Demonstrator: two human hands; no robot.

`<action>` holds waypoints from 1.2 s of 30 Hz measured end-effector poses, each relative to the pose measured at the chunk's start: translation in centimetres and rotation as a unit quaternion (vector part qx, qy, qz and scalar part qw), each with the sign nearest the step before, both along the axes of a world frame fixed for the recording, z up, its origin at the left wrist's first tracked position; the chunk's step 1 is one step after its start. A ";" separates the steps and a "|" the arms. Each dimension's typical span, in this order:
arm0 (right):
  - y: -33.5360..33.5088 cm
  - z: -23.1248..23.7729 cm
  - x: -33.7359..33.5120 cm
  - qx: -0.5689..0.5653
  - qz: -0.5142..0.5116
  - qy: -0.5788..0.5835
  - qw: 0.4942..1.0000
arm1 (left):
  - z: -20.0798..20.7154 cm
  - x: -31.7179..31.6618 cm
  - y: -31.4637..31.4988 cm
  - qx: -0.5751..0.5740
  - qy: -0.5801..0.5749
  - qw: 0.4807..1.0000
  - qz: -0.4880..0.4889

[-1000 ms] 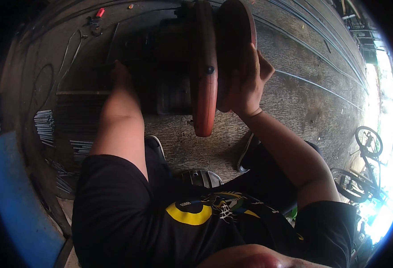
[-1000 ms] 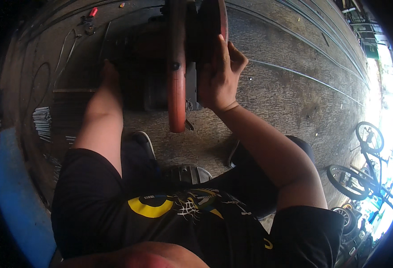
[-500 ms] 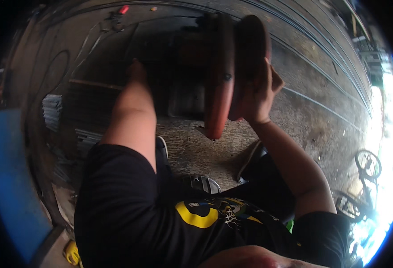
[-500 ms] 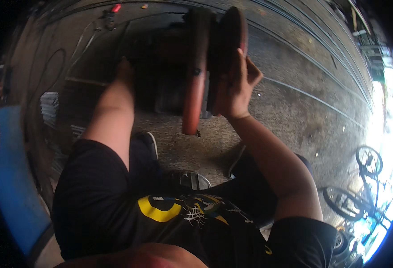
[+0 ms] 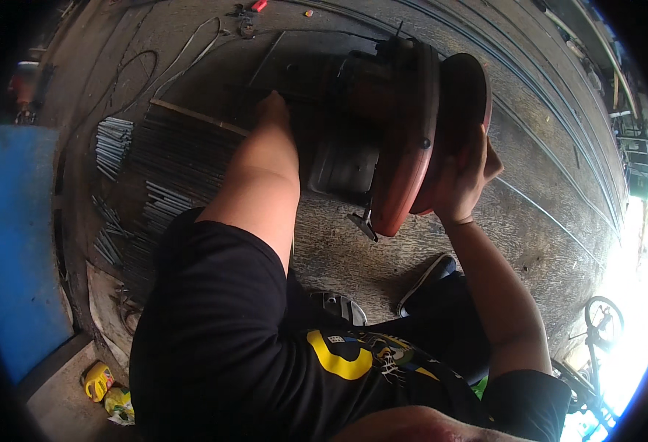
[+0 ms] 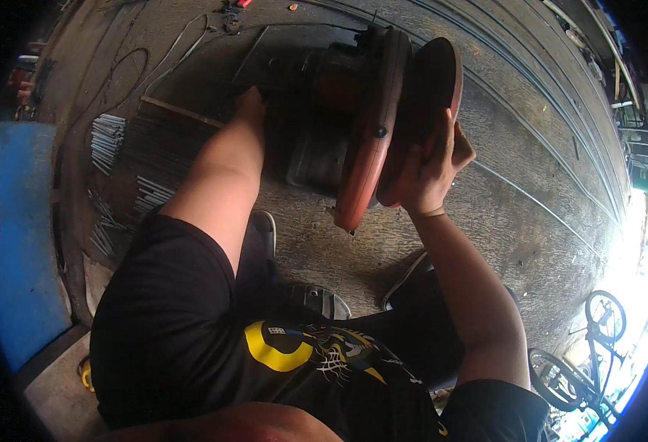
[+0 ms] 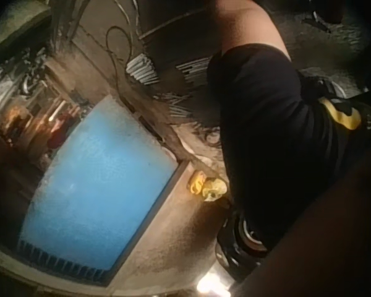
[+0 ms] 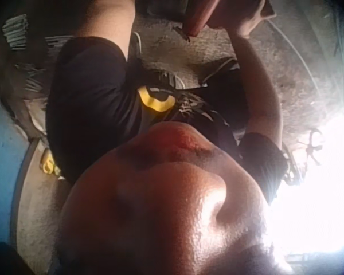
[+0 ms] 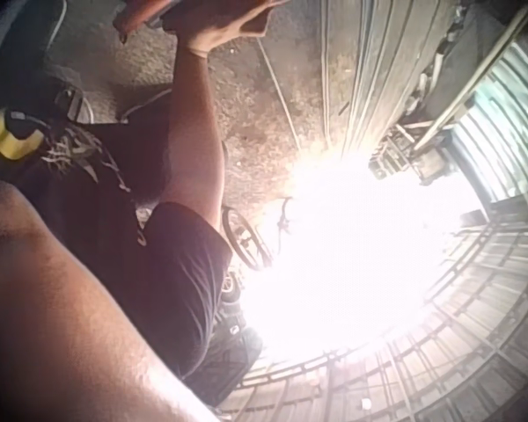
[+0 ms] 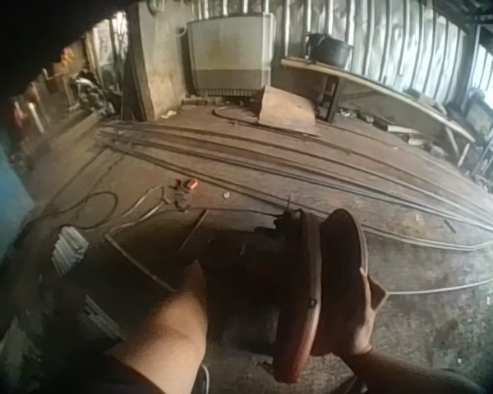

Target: Cutting a metal rod with a cut-off saw and grinding the edges.

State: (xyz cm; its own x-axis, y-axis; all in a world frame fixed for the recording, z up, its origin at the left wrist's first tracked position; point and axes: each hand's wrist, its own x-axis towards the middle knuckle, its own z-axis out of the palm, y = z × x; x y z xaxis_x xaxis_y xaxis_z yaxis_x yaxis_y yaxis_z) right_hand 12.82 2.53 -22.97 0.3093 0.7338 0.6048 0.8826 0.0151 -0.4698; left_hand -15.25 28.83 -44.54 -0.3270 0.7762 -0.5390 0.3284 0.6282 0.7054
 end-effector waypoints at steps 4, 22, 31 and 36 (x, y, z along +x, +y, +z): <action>0.0 0.1 -0.1 -0.004 0.007 -0.002 1.000 | -0.5 0.2 0.3 -0.002 -0.006 1.000 -0.021; -0.1 0.0 0.2 -0.004 0.014 0.005 1.000 | 3.2 1.2 -1.1 -0.021 0.006 0.988 0.154; 0.0 -0.1 0.4 0.015 0.020 -0.007 1.000 | 2.0 0.9 -0.1 -0.028 0.032 0.986 0.164; -0.1 -0.2 0.5 0.010 0.029 -0.014 0.999 | 1.4 -1.2 1.7 -0.055 0.096 0.986 0.126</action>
